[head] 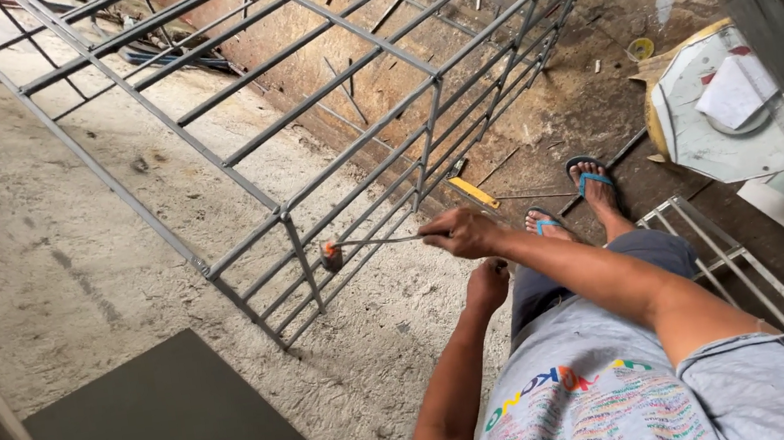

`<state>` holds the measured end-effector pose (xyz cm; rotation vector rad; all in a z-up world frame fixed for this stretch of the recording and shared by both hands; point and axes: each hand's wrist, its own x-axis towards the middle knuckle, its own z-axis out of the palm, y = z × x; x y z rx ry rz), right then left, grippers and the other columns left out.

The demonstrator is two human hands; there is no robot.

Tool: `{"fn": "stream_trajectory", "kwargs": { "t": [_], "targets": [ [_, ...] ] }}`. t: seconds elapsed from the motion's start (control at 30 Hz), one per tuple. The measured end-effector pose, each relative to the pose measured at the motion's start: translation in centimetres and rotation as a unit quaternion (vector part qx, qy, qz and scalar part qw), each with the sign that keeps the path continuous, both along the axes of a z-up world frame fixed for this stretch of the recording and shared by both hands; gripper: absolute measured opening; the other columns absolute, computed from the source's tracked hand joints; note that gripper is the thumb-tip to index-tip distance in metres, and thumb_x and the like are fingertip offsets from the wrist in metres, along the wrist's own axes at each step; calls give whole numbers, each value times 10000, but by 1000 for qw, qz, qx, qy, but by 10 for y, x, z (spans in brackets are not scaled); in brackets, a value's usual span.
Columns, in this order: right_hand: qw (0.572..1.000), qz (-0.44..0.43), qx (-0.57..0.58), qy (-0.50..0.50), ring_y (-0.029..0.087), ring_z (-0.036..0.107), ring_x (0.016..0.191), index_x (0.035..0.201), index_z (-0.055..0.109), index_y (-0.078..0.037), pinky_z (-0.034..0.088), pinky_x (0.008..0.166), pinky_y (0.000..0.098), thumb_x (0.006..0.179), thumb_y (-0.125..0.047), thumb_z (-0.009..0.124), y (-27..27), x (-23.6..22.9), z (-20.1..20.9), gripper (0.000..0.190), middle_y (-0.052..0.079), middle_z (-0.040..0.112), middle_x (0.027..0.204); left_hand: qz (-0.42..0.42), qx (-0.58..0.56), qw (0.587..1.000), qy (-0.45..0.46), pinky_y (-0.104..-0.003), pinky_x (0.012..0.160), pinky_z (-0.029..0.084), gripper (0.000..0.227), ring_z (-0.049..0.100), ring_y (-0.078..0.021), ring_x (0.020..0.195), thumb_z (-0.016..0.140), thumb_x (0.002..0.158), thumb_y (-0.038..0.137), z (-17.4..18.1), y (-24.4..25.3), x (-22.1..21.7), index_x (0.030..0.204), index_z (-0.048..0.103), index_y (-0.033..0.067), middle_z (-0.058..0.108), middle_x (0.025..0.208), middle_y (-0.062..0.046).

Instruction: The person uses a paint roller to apply grey paint to a metal frame structure. They start standing and then squat to reach lower sections, systematically rolling paint along the bars.

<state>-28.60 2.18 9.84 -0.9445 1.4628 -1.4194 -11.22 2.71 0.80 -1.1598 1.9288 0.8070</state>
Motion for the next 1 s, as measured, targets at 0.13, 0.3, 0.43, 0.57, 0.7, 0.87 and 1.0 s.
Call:
{"fn": "stream_trajectory", "kwargs": {
  "t": [0.13, 0.3, 0.43, 0.57, 0.7, 0.87, 1.0],
  "targets": [
    [1000, 14, -17, -20, 406, 685, 1085, 1172, 779, -154, 548, 969, 505, 956, -216, 669, 27, -23, 3, 250, 201, 759, 1084, 22, -5, 1000, 18, -581, 984, 540, 347, 672, -459, 1153, 587, 978, 265, 11, -12, 1, 1281, 702, 142, 734, 1147, -238],
    [983, -79, 169, 4, 352, 685, 1100, 1220, 758, -238, 546, 959, 471, 1024, -346, 663, 62, -46, -69, 243, 97, 752, 1134, 27, 8, 1000, 12, -549, 1008, 535, 376, 671, -438, 1167, 541, 990, 327, 4, -21, -2, 1292, 695, 166, 735, 1164, -227],
    [969, -66, 238, 8, 306, 672, 1137, 1215, 757, -285, 550, 975, 447, 973, -372, 672, 69, -54, -88, 270, 74, 749, 1162, -2, 18, 1000, -4, -540, 1005, 543, 368, 689, -412, 1149, 534, 979, 352, -17, -19, 7, 1266, 710, 203, 750, 1136, -198],
    [977, -64, 197, -47, 414, 696, 1050, 1265, 753, -171, 551, 906, 537, 1010, -242, 649, 67, -49, -36, 284, 180, 751, 1083, -32, 44, 998, 19, -547, 974, 550, 375, 700, -432, 1119, 527, 994, 283, -8, -17, 6, 1286, 703, 125, 745, 1120, -233],
    [983, -40, 174, -32, 377, 681, 1100, 1186, 771, -231, 578, 910, 504, 955, -300, 704, 50, -31, -31, 250, 143, 745, 1151, -72, 53, 995, 45, -558, 948, 559, 365, 706, -453, 1096, 522, 1003, 244, -7, -25, 5, 1274, 694, 72, 742, 1107, -261],
    [982, -33, 150, -111, 423, 695, 1054, 1199, 772, -192, 576, 867, 523, 984, -263, 706, 53, 10, -42, 236, 181, 751, 1125, -80, 53, 995, 24, -587, 941, 566, 366, 703, -458, 1094, 520, 991, 274, 11, -30, 27, 1248, 693, 80, 739, 1091, -268],
    [981, 2, 188, -58, 364, 674, 1134, 1163, 786, -230, 562, 950, 486, 935, -359, 730, 36, 48, -72, 268, 125, 753, 1168, -114, 59, 992, 6, -544, 906, 590, 355, 721, -436, 1072, 514, 986, 296, -5, -43, 68, 1257, 684, 143, 752, 1094, -215]
  ]
}}
